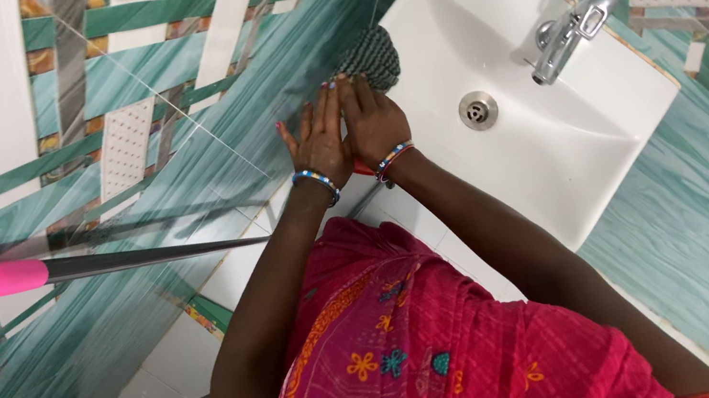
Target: The person cleans a bathroom sink and faucet by hand with a cloth, wiping the interior and exterior of the basin and the metal fixture.
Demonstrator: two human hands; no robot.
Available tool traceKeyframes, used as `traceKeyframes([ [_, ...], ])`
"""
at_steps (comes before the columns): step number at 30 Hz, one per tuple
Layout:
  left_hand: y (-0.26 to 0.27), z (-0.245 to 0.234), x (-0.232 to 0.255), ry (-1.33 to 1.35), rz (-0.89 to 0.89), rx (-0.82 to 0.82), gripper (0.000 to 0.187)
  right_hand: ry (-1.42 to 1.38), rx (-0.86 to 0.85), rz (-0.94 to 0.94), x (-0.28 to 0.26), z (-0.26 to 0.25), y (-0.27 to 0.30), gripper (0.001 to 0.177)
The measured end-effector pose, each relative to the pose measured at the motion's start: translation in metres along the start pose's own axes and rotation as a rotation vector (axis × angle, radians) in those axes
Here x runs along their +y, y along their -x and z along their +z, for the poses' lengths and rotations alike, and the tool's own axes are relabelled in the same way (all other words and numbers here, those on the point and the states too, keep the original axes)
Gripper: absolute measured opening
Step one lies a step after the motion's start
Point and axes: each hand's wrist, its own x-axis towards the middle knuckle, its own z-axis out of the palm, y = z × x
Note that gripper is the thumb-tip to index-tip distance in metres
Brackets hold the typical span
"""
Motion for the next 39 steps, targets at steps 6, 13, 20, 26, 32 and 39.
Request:
traceKeyframes([
  [6,0.024,0.036,0.006,-0.007,0.065,0.124,0.098,0.001,-0.096,-0.047,-0.007,-0.031,0.013,0.069],
  [13,0.048,0.056,0.035,0.366,0.125,0.001,0.105,0.009,0.006,0.029,-0.006,-0.049,0.048,0.031],
  [20,0.073,0.066,0.079,0.265,0.031,-0.274,0.111,-0.023,-0.048,0.106,0.008,-0.087,0.094,0.029],
  [26,0.087,0.075,0.125,0.010,0.010,-0.484,0.103,-0.035,-0.070,0.153,0.022,-0.123,0.139,0.028],
  [32,0.100,0.087,0.174,-0.219,0.137,-0.809,0.102,-0.055,-0.130,0.211,0.038,-0.158,0.186,0.030],
  [39,0.108,0.150,0.194,-0.144,0.445,-1.011,0.057,-0.032,-0.175,0.270,0.057,-0.192,0.233,0.037],
])
